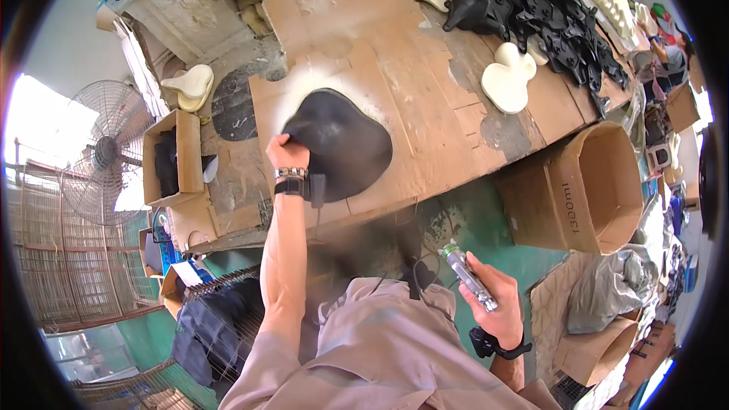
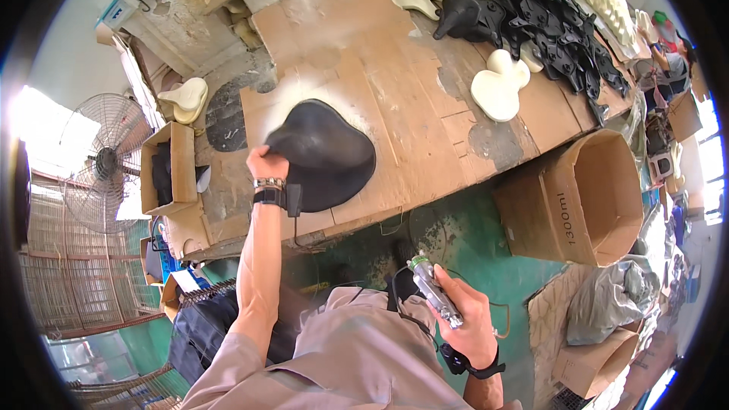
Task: The person repeatedly picks up black, heart-shaped parts from a wire rack, places them on a cardboard-covered table, and sprays them with a handheld spray gun. They handle the parts one at a time, flipping them over to coat both sides, and return them to the rack after spraying.
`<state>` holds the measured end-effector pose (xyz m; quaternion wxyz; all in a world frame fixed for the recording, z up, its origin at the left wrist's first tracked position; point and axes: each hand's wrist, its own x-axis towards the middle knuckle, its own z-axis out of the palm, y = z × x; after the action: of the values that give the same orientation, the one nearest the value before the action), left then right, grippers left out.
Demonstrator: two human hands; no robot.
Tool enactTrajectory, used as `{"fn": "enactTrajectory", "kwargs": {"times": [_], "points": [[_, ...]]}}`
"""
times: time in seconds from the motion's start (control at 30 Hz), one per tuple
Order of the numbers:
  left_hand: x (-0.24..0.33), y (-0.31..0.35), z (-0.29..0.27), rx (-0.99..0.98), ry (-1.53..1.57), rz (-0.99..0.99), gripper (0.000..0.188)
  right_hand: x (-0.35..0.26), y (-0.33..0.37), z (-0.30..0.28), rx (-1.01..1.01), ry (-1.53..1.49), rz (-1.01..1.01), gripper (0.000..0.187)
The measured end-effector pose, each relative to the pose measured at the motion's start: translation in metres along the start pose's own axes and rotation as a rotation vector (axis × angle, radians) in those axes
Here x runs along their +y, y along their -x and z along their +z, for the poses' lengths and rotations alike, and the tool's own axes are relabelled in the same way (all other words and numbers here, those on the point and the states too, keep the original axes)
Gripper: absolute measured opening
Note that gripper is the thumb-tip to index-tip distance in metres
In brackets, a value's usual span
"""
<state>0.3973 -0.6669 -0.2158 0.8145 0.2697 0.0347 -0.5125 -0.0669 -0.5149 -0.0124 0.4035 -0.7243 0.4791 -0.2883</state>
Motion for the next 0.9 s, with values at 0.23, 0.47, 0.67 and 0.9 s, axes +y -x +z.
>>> {"fn": "enactTrajectory", "kwargs": {"times": [0.23, 0.47, 0.67, 0.9], "points": [[0.068, 0.075, 0.089, -0.161, 0.119, 0.283, 0.047, 0.011, -0.021, -0.001, -0.191, -0.03, -0.031, 0.058], [0.107, 0.157, 0.063, -0.367, 0.16, 0.389, 0.042, 0.042, -0.07, 0.019, -0.319, -0.033, -0.218, 0.058], [0.097, 0.236, 0.05, -0.19, 0.168, 0.503, 0.047, 0.125, -0.178, 0.068, -0.169, 0.426, -0.198, 0.065], [0.069, 0.298, 0.031, 0.011, 0.191, 0.584, 0.047, 0.299, -0.247, 0.146, -0.14, 0.951, -0.234, 0.076]]}}
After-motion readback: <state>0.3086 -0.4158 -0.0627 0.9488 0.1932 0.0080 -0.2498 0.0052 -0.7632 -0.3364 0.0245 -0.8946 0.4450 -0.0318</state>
